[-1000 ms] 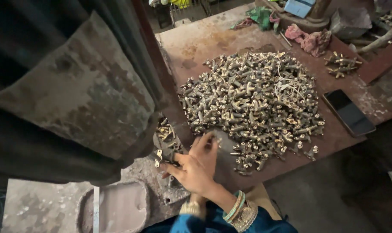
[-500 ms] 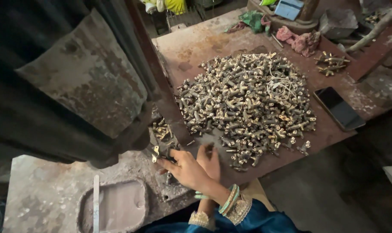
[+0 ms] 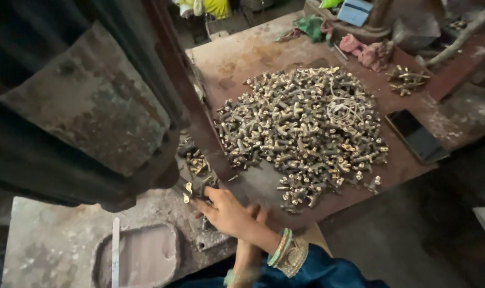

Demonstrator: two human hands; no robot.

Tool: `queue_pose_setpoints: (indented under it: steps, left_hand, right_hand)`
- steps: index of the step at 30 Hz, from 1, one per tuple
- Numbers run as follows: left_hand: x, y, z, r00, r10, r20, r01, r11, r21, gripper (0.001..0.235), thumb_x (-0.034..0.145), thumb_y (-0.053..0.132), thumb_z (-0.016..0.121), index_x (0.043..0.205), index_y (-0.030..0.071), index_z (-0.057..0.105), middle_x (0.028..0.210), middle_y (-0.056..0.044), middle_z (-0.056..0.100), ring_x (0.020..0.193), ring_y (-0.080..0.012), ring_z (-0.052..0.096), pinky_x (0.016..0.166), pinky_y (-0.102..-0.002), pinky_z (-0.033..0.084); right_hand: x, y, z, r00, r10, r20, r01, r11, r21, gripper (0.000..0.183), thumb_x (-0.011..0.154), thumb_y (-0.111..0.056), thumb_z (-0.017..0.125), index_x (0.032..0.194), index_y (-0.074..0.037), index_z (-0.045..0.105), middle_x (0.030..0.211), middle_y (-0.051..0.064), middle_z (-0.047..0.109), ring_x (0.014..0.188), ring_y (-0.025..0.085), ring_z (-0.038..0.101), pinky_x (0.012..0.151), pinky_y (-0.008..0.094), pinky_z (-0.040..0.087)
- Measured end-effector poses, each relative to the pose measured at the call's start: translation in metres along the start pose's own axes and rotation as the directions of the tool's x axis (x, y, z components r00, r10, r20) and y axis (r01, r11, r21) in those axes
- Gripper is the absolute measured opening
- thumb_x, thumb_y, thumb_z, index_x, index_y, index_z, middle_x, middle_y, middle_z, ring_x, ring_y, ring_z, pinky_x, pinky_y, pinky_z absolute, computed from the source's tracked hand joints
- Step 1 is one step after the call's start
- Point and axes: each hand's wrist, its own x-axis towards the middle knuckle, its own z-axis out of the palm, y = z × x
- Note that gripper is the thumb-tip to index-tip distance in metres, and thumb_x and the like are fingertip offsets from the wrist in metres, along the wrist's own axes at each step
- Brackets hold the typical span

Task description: The person sits at a bench drill/tapping machine and threads brass fittings one at a time. They pick a fitting from a large pile, seat it in the fixture under the machine, pull the lever to tap threads, then place the finished fitting into a container, repeating the cycle.

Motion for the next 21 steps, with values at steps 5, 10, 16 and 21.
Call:
queue_pose_setpoints:
  steps: [5, 10, 16, 21]
  left_hand:
    - [-0.076, 0.044, -0.039, 0.940, -0.316, 0.128, 0.340, 0.893, -0.295, 0.042, 0.092, 0.016, 0.071, 0.131, 0.004, 0.061, 0.114, -0.007, 0.071, 0.102, -0.0197, 0.069, 0.076, -0.034, 0.063]
    - [-0.095, 0.110, -0.056, 0.881, -0.471, 0.033, 0.466, 0.856, -0.226, 0.037, 0.098, 0.020, 0.068, 0.128, -0.002, 0.068, 0.102, -0.010, 0.073, 0.089, -0.0204, 0.071, 0.069, -0.034, 0.065]
    - [-0.093, 0.217, -0.032, 0.882, 0.468, -0.046, -0.353, 0.724, 0.593, 0.026, 0.097, 0.011, 0.068, 0.121, 0.009, 0.075, 0.103, -0.006, 0.075, 0.085, -0.0176, 0.075, 0.072, -0.030, 0.060]
    - [-0.058, 0.170, -0.060, 0.645, 0.649, 0.404, -0.521, -0.013, 0.854, 0.054, 0.074, 0.007, 0.063, 0.128, 0.007, 0.066, 0.116, -0.009, 0.065, 0.112, -0.0290, 0.063, 0.082, -0.040, 0.057]
  right_hand:
    - [0.015, 0.041, 0.000, 0.989, -0.133, 0.069, 0.118, 0.975, 0.190, 0.030, 0.100, -0.023, 0.065, 0.116, 0.002, 0.067, 0.095, 0.006, 0.076, 0.085, 0.013, 0.072, 0.073, 0.031, 0.059]
    - [0.058, 0.044, -0.043, 0.920, -0.165, 0.355, 0.100, 0.976, 0.195, 0.027, 0.102, -0.018, 0.069, 0.116, 0.005, 0.072, 0.100, 0.008, 0.077, 0.092, 0.013, 0.069, 0.080, 0.033, 0.059]
    - [0.065, 0.019, -0.060, 0.737, -0.173, 0.653, -0.044, 0.952, 0.302, 0.032, 0.102, -0.020, 0.065, 0.125, 0.002, 0.068, 0.114, 0.009, 0.075, 0.102, 0.015, 0.070, 0.087, 0.034, 0.061]
    - [0.070, 0.013, -0.066, 0.829, -0.138, 0.542, 0.117, 0.990, 0.073, 0.032, 0.102, -0.022, 0.065, 0.121, 0.002, 0.072, 0.107, 0.009, 0.077, 0.093, 0.016, 0.073, 0.084, 0.033, 0.061]
